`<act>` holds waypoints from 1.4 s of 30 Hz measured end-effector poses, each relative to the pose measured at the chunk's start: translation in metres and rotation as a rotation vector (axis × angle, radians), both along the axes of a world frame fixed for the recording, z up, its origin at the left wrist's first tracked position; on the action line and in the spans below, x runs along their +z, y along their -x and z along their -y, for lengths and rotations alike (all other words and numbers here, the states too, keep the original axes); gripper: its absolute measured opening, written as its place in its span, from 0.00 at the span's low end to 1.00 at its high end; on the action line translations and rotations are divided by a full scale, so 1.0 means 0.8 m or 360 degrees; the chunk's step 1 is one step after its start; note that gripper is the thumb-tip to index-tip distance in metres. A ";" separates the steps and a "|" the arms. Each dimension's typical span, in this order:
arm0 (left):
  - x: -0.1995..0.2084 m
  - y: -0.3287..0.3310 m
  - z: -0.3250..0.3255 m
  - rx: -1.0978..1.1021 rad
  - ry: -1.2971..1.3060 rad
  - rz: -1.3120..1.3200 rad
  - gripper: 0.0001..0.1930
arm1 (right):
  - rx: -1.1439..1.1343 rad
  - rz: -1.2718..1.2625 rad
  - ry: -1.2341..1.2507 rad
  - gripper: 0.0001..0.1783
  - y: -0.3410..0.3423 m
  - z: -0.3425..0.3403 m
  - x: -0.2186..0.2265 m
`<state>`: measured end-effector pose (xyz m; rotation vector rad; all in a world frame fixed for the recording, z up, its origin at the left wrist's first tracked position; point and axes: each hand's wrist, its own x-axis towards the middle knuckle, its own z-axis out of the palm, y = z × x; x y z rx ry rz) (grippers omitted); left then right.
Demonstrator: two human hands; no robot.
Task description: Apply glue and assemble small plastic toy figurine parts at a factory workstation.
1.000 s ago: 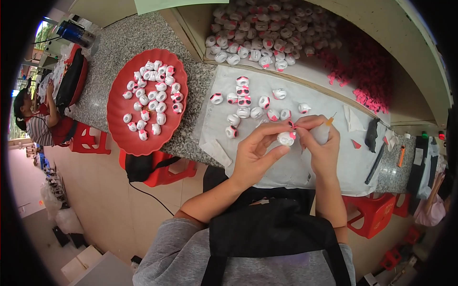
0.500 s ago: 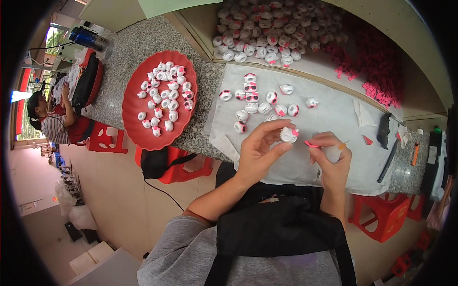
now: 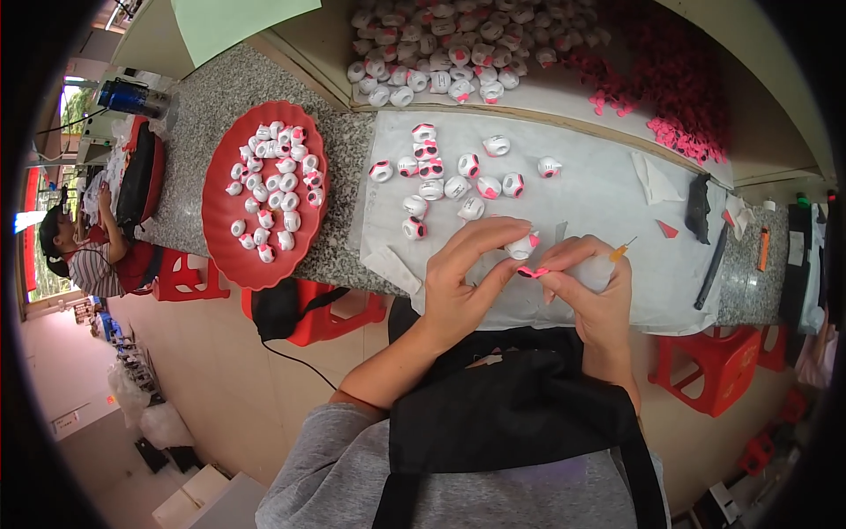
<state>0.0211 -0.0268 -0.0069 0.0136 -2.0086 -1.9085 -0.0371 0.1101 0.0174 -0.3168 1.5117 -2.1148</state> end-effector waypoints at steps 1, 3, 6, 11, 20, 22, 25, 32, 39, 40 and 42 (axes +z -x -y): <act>0.001 0.001 0.001 -0.0006 0.0110 -0.0056 0.16 | -0.0008 0.0018 -0.0018 0.06 0.000 0.001 0.000; 0.003 0.002 0.001 -0.0008 0.0219 -0.0109 0.16 | -0.0037 0.0042 -0.0025 0.06 0.001 0.003 0.000; 0.006 0.002 0.000 0.0013 0.0237 -0.0111 0.16 | -0.0060 0.0060 -0.0035 0.06 0.001 0.005 -0.003; 0.007 0.001 0.003 -0.0075 0.0210 -0.0118 0.16 | -0.0071 0.0074 -0.0052 0.06 0.000 0.006 -0.006; 0.006 -0.003 0.002 -0.0195 -0.0706 0.0039 0.14 | -0.0204 -0.0204 -0.0031 0.13 -0.007 0.012 -0.015; 0.003 -0.004 0.004 -0.0232 -0.0708 0.0021 0.14 | -0.0128 -0.0256 0.0021 0.17 -0.008 0.015 -0.009; 0.002 -0.005 0.003 -0.0275 -0.0652 -0.0024 0.14 | 0.0113 -0.0114 -0.0109 0.17 -0.005 0.012 0.001; 0.002 -0.003 0.005 -0.0376 -0.0661 -0.0033 0.12 | 0.0153 -0.0094 -0.0017 0.16 -0.005 0.003 -0.012; 0.001 -0.004 0.002 -0.0321 -0.0607 -0.0074 0.11 | 0.0080 -0.0222 -0.0013 0.14 -0.007 0.004 -0.016; 0.002 -0.004 0.001 -0.0300 -0.0581 -0.0085 0.11 | 0.0083 -0.0209 -0.0014 0.14 -0.006 0.004 -0.016; 0.002 -0.005 0.001 -0.0277 -0.0556 -0.0096 0.11 | 0.0088 -0.0194 -0.0014 0.14 -0.006 0.004 -0.015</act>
